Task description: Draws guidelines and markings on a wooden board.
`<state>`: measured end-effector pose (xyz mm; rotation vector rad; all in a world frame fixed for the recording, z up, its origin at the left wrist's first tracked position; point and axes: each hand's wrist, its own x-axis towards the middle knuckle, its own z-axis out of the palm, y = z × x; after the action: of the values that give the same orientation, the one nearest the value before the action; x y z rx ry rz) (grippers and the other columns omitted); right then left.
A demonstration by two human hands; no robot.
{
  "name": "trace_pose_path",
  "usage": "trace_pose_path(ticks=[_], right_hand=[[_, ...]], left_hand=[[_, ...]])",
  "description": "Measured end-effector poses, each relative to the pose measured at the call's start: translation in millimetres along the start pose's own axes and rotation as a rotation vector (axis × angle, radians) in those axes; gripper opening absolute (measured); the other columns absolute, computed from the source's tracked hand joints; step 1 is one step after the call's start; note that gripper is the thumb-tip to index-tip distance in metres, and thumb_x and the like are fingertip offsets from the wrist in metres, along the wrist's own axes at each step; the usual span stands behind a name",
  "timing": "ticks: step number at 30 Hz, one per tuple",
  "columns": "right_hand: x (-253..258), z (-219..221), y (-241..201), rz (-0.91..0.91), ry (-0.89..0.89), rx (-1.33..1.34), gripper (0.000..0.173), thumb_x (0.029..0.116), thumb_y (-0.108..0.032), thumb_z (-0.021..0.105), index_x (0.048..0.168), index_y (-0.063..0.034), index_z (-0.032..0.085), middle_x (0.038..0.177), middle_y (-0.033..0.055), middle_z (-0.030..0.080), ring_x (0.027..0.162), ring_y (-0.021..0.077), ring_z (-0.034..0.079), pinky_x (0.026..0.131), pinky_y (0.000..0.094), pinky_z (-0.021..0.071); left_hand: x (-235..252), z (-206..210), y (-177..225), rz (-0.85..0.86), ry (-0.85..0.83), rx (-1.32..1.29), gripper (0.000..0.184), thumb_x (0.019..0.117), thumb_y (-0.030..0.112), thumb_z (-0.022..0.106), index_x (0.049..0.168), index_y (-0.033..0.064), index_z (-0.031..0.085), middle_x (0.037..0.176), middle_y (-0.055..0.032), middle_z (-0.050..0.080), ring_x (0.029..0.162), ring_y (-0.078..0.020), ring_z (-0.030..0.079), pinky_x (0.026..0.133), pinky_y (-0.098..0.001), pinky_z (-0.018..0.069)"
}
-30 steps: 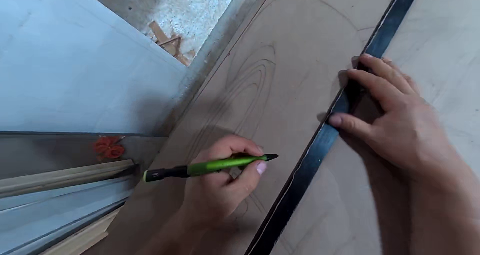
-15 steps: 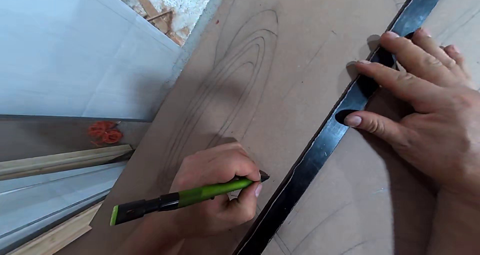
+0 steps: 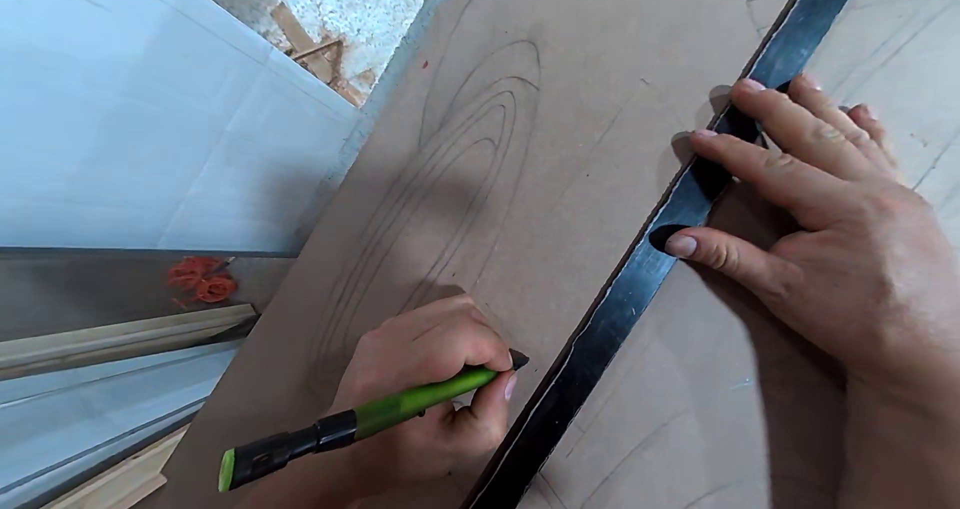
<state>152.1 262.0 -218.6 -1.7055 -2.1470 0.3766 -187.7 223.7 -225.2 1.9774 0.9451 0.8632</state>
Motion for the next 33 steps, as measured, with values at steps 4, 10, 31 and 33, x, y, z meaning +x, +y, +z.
trace_pose_path(ticks=[4,10,31,33], right_hand=[[1.3,2.3,-1.6,0.025,0.032,-0.039,0.080,0.0874,-0.077,0.059,0.150,-0.0268,0.057,0.165,-0.0012,0.040,0.156,0.0251,0.028,0.127,0.0611,0.0182],[2.8,4.3,-5.3,0.089,0.057,-0.093,0.094,0.0859,-0.080,0.057,0.155,-0.0174,0.051,0.164,-0.0051,0.040,0.155,0.0181,0.031,0.128,0.0568,0.0205],[5.8,12.5,-5.4,0.153,0.047,-0.189,0.095,0.0870,-0.086,0.045,0.158,-0.0229,0.047,0.166,-0.0058,0.038,0.156,0.0176,0.028,0.128,0.0576,0.0201],[6.0,12.6,-5.2,0.151,0.040,-0.193,0.095,0.0877,-0.086,0.044,0.158,-0.0229,0.046,0.166,-0.0057,0.038,0.156,0.0179,0.027,0.128,0.0579,0.0196]], left_hand=[[-4.6,2.8,-10.5,0.033,0.012,-0.041,0.008,0.0919,0.025,0.070,0.090,0.0184,0.066,0.080,0.0065,0.068,0.074,-0.0068,0.067,0.064,-0.0247,0.0579],[1.2,-3.2,-10.1,0.028,-0.081,-0.135,0.011,0.0930,0.019,0.072,0.094,0.0111,0.064,0.084,-0.0032,0.068,0.081,-0.0136,0.067,0.071,-0.0298,0.0573],[4.9,-8.1,-5.1,-0.030,-0.151,-0.149,0.013,0.0918,0.013,0.069,0.089,0.0012,0.066,0.082,-0.0157,0.069,0.081,-0.0229,0.068,0.073,-0.0345,0.0562],[5.5,-8.1,-5.1,-0.026,-0.154,-0.148,0.012,0.0917,0.013,0.069,0.089,0.0008,0.066,0.082,-0.0161,0.069,0.081,-0.0236,0.068,0.073,-0.0348,0.0562]])
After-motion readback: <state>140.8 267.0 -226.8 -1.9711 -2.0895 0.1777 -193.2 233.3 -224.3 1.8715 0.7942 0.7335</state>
